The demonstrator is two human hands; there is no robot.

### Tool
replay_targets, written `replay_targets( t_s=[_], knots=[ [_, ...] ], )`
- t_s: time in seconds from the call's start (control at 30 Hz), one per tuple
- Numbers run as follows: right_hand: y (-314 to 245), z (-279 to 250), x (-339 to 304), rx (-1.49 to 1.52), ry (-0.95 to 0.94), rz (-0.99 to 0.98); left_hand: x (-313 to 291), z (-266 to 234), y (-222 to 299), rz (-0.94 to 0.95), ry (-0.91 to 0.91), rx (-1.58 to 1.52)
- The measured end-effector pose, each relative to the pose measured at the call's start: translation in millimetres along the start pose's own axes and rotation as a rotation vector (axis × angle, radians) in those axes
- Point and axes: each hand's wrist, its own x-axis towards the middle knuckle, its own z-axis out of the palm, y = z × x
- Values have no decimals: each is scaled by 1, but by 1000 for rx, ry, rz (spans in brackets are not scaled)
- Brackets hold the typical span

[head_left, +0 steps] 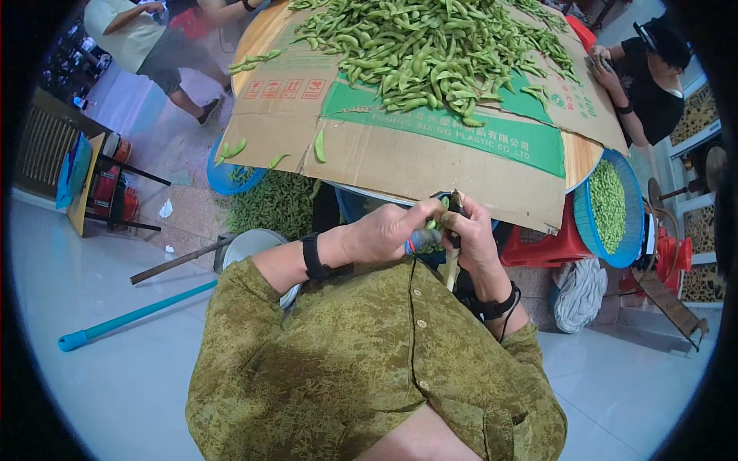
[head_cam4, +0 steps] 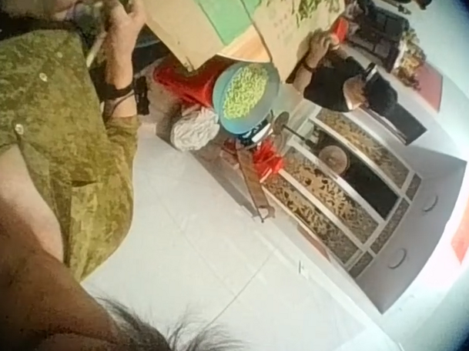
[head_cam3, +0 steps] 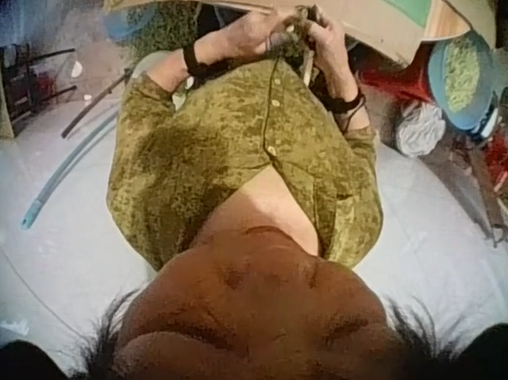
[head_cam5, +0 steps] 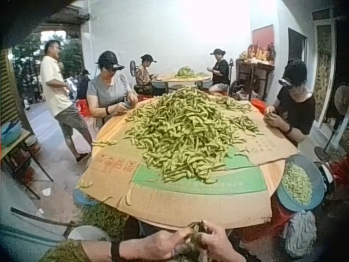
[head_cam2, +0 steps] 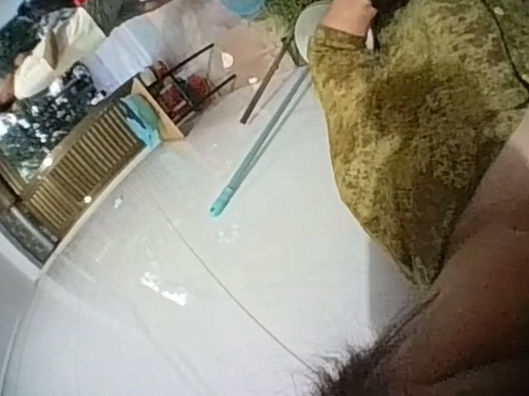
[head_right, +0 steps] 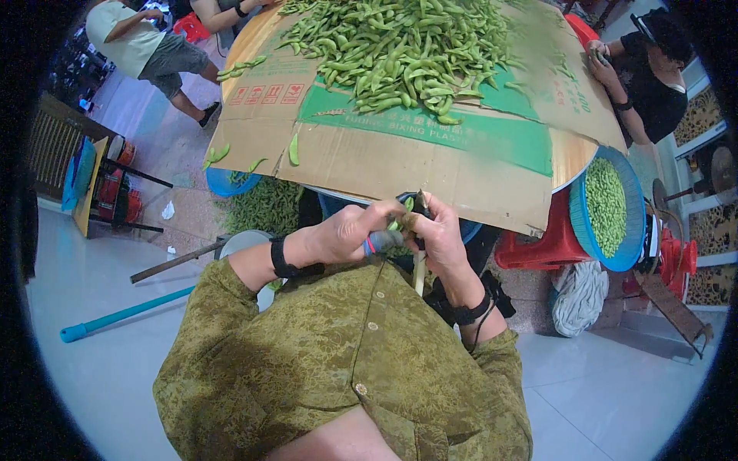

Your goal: Shelling edamame beans from pods into a bowl using a thumb knife.

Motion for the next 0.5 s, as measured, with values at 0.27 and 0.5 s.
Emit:
replay_targets(
  t_s=[0.27,0.5],
  knots=[
    [0,-11,8,175,-60,203,9,-11,-7,278,-89,291],
    [-9,-6,-3,-63,36,56,1,-5,-8,252,-113,307]
  ],
)
